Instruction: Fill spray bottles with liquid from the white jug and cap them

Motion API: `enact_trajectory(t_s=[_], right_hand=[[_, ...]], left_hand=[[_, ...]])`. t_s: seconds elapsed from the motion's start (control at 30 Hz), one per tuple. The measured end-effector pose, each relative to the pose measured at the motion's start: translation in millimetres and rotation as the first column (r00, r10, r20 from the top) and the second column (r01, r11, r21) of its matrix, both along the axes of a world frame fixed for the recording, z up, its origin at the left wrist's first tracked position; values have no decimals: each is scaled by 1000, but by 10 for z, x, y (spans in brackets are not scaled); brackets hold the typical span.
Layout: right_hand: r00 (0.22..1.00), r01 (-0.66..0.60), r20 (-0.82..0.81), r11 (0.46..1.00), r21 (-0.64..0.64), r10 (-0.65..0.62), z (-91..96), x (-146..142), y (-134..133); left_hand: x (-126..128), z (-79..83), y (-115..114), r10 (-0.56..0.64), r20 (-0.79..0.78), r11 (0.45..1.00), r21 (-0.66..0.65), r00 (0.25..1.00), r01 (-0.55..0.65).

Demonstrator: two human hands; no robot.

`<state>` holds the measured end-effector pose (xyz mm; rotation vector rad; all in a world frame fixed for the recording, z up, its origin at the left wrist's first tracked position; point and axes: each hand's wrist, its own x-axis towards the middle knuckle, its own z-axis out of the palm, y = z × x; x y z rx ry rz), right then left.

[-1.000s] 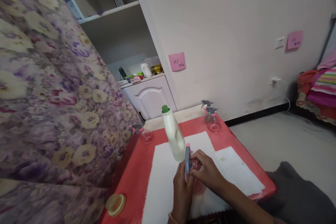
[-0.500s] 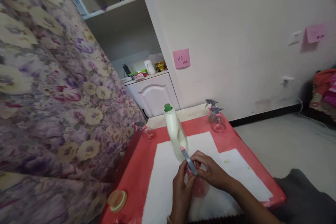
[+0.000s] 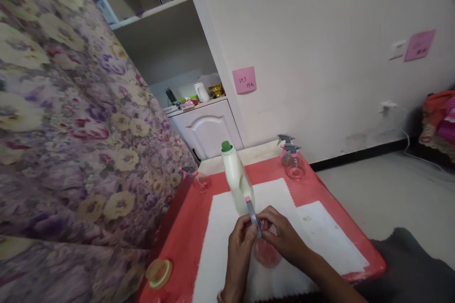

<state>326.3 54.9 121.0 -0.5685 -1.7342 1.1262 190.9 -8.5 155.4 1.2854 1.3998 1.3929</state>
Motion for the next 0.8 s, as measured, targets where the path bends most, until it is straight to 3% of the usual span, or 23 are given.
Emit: enact_trajectory(t_s=[0.33,0.8], right_hand=[[994,106,-33,994,-32,-107,-52,-55,-57],[993,105,-34,990,-90,-109,-58,-45,-32]], left_hand=[[64,122,30,9,-62,999,-34,998,-11],[46,59,69,48,-92,999,-21,995,-50]])
